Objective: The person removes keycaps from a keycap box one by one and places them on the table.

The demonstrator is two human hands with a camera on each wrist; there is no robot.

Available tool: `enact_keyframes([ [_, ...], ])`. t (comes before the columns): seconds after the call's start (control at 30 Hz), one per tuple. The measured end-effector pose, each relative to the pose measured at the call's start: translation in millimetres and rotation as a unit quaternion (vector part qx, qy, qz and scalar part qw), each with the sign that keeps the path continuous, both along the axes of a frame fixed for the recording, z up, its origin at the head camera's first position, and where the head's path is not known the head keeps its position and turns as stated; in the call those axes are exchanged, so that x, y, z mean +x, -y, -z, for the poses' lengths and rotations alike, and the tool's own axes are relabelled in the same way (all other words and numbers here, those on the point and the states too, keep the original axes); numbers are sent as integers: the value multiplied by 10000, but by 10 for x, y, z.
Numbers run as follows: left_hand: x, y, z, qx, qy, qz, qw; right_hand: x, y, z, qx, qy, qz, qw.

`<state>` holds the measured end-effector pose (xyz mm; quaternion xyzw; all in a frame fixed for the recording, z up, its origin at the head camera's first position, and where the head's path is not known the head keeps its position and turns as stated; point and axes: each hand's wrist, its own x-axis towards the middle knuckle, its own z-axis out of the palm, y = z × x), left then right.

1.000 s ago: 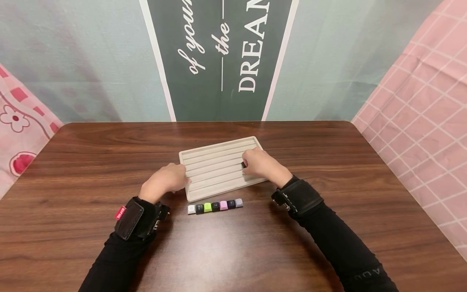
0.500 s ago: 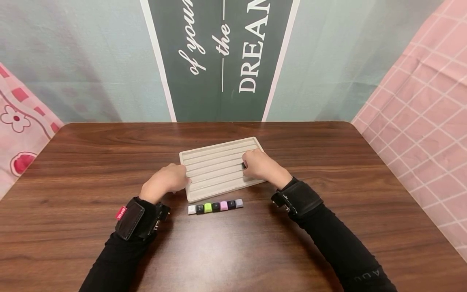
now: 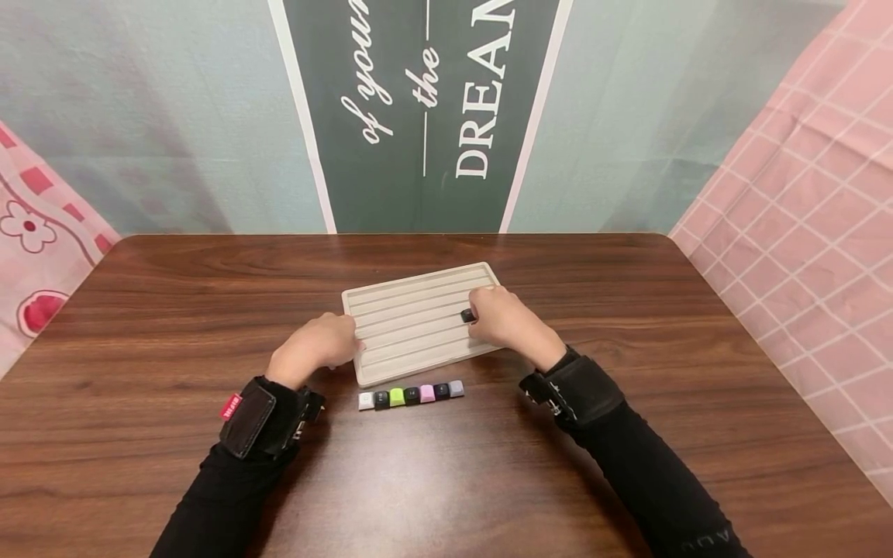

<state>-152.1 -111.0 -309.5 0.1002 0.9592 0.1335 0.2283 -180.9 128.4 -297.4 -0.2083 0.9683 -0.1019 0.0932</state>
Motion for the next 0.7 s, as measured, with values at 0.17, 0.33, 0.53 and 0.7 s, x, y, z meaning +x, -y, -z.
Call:
enact_keyframes([
  [0.17,7,-1,-8,3,9,4,10000,71,-12,-17,-70,-36,-41,10000],
  [0.33,7,0,-1,18,10,20,10000,135,-29,-33,-89,-49,-78,9999],
  [0.53,-7,4,13,12,82,10,10000,195,-44,-45,-43,19,-76,10000],
  [0.7,-10,7,19,25,113,2,9999,225,-48,-57,-8,108,-148,9998],
])
